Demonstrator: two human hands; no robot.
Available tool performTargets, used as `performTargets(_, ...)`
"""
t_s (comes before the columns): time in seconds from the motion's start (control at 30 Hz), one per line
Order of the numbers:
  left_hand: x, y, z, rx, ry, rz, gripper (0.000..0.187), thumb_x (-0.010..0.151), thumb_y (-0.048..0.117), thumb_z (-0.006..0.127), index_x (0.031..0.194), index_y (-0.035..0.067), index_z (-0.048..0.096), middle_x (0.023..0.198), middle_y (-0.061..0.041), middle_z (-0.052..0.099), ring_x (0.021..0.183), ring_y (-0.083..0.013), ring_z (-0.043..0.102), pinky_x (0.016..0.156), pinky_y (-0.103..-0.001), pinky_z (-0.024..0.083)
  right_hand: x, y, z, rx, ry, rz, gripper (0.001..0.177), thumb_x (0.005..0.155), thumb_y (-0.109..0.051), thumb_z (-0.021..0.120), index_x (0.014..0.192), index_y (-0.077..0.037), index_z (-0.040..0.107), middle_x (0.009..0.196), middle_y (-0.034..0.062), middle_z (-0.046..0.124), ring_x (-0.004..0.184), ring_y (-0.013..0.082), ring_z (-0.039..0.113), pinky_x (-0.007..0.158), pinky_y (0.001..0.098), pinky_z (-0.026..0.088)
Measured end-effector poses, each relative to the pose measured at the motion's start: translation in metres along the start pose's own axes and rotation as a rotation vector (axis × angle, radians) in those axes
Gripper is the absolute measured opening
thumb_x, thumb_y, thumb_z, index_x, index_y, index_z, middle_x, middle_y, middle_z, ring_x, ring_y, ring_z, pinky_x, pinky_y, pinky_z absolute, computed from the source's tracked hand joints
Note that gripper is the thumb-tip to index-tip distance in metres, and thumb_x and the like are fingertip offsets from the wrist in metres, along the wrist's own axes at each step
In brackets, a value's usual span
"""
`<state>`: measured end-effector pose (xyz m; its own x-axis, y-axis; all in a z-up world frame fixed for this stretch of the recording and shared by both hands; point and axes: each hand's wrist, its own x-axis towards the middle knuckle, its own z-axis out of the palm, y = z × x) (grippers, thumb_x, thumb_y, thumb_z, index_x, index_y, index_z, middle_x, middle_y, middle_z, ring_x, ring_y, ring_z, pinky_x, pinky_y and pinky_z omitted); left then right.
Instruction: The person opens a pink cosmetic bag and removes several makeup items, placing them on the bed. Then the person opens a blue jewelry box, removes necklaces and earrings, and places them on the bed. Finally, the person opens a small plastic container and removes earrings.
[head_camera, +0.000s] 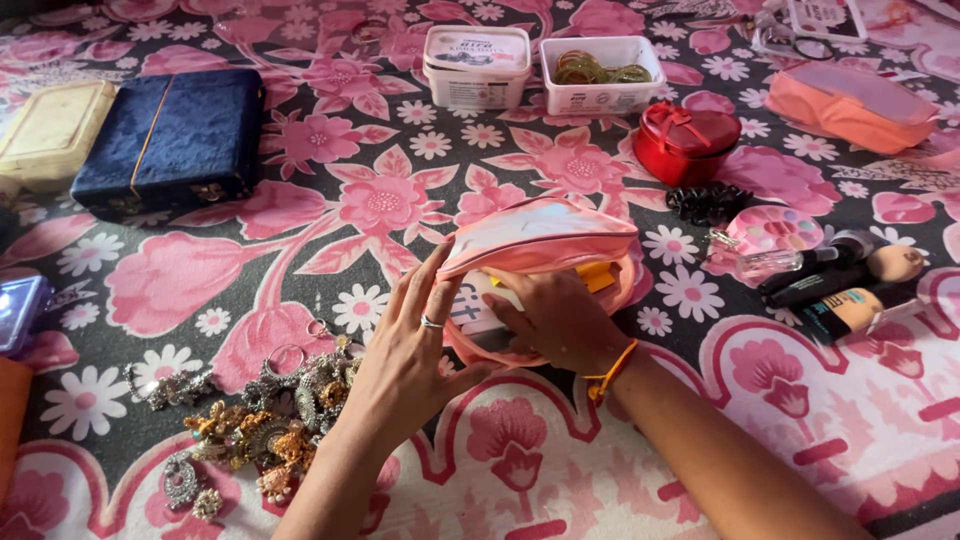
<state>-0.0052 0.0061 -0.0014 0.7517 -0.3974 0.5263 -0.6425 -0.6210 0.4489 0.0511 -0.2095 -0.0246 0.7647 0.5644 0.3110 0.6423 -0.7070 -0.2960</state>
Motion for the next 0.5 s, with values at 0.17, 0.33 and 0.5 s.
performTargets(0.17,0.001,0.000,-0.001,-0.007,-0.004,-0.055,0.108,0.059,0.029,0.093,0.147,0.004,0.037,0.163,-0.018,0.027,0.141,-0.0434,0.038,0.111,-0.049,0.040,-0.004,-0.009,-0.016,0.199,0.147,-0.106,0.038,0.107,-0.029,0.046,0.119,0.000,0.066,0.097,0.0221,0.070,0.090,0.0407,0.067,0.079,0.0498,0.050)
performTargets(0.33,0.003,-0.004,-0.001,-0.025,0.061,-0.047,0.108,0.059,0.030,0.094,0.147,0.003,0.037,0.162,-0.018,0.031,0.139,-0.0433,0.041,0.111,-0.049,0.040,-0.018,-0.017,-0.036,0.063,0.348,-0.142,0.037,0.104,-0.030,0.048,0.112,-0.004,0.072,0.097,0.0124,0.075,0.086,0.0320,0.070,0.079,0.0546,0.042)
performTargets(0.5,0.004,-0.004,-0.003,-0.080,0.104,-0.058,0.108,0.055,0.025,0.094,0.147,0.006,0.039,0.161,-0.017,0.035,0.143,-0.0426,0.040,0.114,-0.050,0.038,-0.037,0.000,-0.061,0.199,0.708,-0.278,0.050,0.112,-0.038,0.043,0.091,-0.002,0.071,0.096,0.0109,0.074,0.082,0.0218,0.072,0.074,0.0327,0.059)
